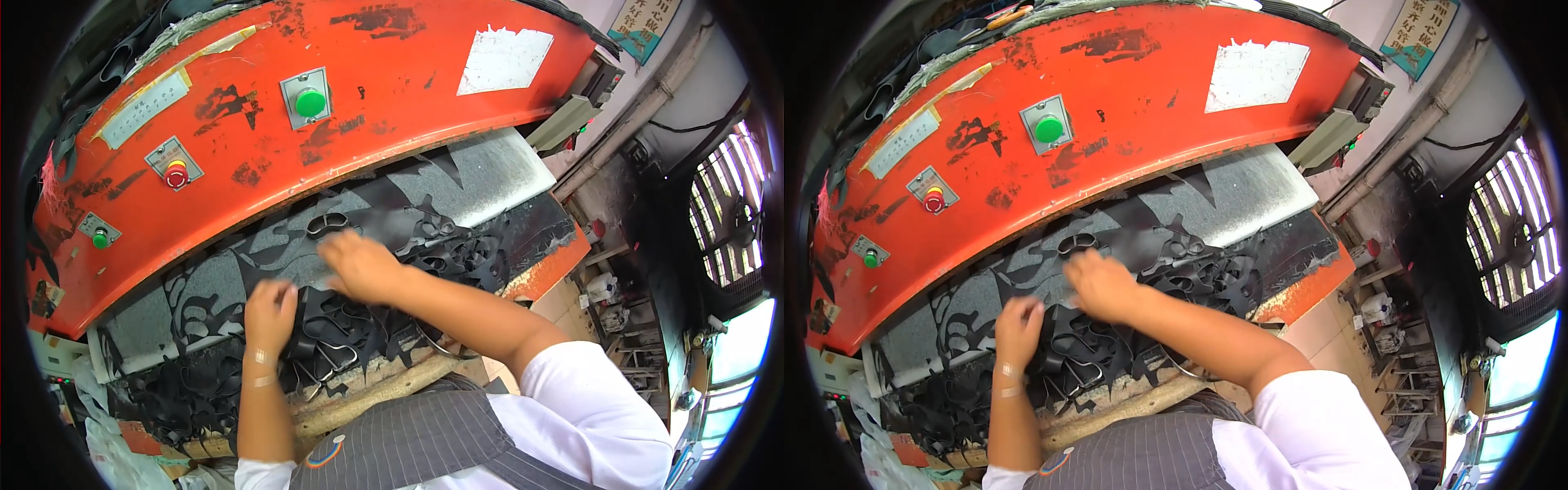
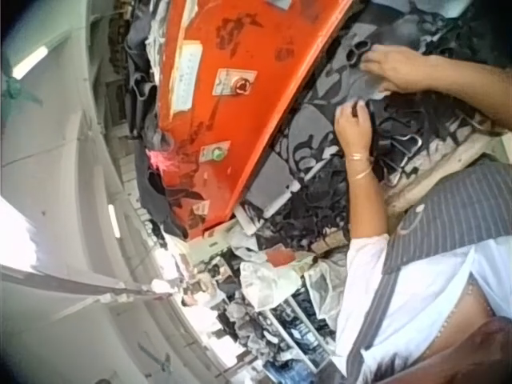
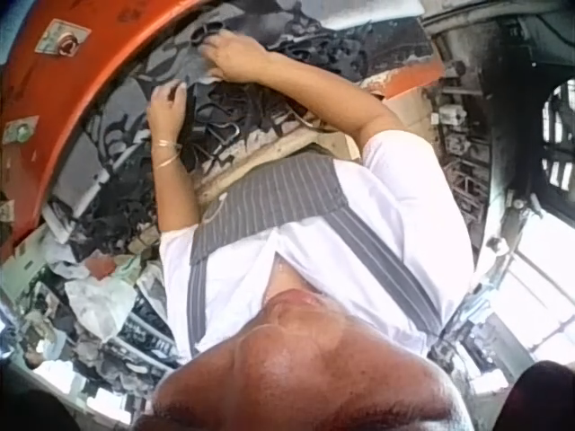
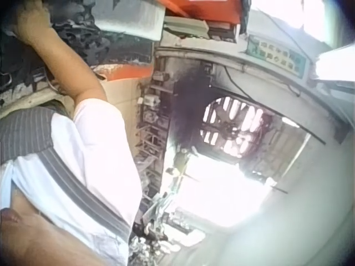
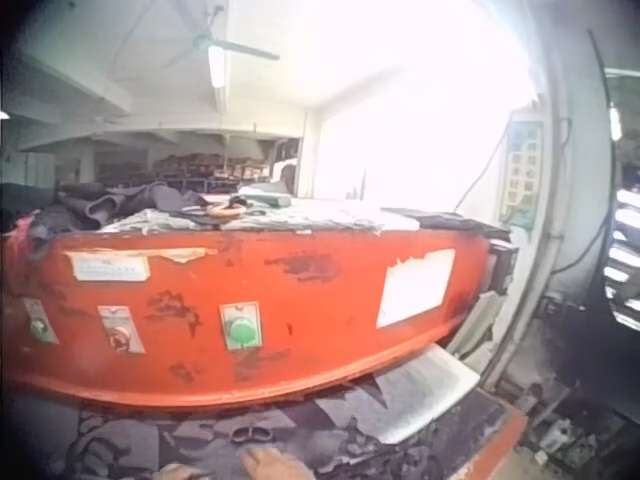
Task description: Cutting out shoe components from a sheet of leather using a metal die and a hydraulic press.
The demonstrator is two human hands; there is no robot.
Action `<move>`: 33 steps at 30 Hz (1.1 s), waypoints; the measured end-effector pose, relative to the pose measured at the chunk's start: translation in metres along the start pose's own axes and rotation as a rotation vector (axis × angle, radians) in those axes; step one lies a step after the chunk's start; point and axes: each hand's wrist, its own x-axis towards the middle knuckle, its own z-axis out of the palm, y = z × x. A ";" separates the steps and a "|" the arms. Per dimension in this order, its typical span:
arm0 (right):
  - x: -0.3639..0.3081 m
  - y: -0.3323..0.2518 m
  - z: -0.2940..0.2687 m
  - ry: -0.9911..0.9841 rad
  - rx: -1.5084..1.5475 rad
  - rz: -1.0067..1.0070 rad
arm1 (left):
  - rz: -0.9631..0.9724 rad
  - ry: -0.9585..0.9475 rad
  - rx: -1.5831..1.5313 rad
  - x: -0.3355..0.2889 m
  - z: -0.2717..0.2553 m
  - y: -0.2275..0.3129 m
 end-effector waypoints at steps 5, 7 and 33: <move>0.074 0.039 0.058 0.077 -0.027 0.073 | -0.211 0.010 0.252 0.078 0.031 -0.030; 0.070 0.056 0.061 0.102 0.049 0.021 | -0.344 -0.087 0.306 0.083 0.043 -0.025; 0.006 0.079 0.028 0.011 0.130 0.156 | 0.177 0.064 0.378 0.063 0.086 -0.036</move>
